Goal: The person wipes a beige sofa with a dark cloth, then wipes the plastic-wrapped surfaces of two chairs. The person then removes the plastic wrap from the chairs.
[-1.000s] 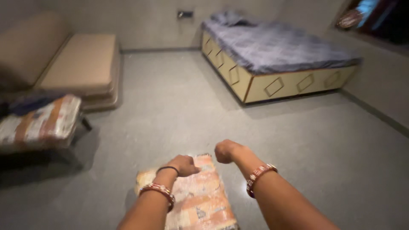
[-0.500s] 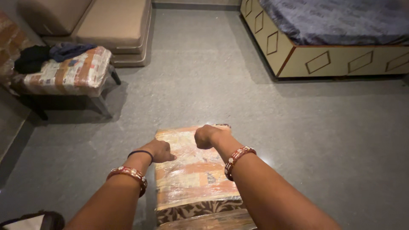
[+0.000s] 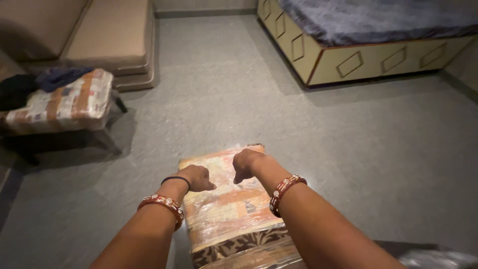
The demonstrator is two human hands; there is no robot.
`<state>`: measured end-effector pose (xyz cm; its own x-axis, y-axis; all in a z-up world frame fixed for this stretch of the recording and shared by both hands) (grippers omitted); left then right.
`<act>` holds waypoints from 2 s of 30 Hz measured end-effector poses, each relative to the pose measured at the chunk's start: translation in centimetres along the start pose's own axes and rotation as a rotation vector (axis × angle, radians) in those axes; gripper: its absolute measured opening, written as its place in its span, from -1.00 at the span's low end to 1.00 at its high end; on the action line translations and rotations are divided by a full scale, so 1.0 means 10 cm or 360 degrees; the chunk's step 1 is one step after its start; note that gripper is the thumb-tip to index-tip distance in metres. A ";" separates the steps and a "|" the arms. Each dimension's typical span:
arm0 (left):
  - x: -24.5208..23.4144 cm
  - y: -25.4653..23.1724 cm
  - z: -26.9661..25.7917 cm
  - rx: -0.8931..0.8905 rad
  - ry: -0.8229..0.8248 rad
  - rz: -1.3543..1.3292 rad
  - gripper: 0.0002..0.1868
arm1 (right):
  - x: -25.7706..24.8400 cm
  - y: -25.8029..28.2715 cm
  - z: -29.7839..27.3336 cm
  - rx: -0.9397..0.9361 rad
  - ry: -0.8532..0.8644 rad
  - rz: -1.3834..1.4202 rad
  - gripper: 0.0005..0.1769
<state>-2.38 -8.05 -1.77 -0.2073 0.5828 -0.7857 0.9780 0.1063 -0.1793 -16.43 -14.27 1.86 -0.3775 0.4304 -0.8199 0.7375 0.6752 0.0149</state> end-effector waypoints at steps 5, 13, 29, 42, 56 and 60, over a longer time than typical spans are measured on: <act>-0.51 -0.44 -0.36 0.0067 -0.0179 -0.0255 -0.34 | -0.37 -0.11 -0.39 0.0145 -0.0075 -0.0091 -0.54; -1.04 -0.98 -1.59 -0.0023 -0.0221 -0.0394 -0.43 | -0.90 0.17 -1.09 -0.0097 -0.0391 -0.0330 -0.59; -0.31 -1.38 -2.65 0.0219 -0.0640 -0.0222 -0.33 | -0.33 0.28 -2.76 -0.0074 -0.0309 0.0436 -0.46; -0.16 -1.83 -2.55 0.0086 -0.1106 0.0243 -0.36 | 0.16 -0.17 -2.22 0.0192 -0.0896 0.0083 -0.73; 0.05 -1.90 -2.42 0.0294 -0.1045 0.0471 -0.47 | 0.27 0.01 -2.68 0.0147 -0.1266 0.0055 -0.78; 0.16 -2.00 -2.46 0.0372 -0.1070 0.0491 -0.47 | 0.39 0.03 -2.80 0.0086 -0.1250 -0.0013 -0.79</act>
<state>-21.79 10.57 15.14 0.0323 -0.0639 -0.9974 0.9793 -0.1975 0.0444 -33.33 4.38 14.71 0.1084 -0.1371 -0.9846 0.7701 0.6379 -0.0040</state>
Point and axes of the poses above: each hand's wrist, its own z-axis towards the middle knuckle, its own x-axis out of the palm, y = z × x, the point moved 7 cm from there along z, towards the middle knuckle, and after that the axes turned 2 degrees about -z, right-handed, at the moved point
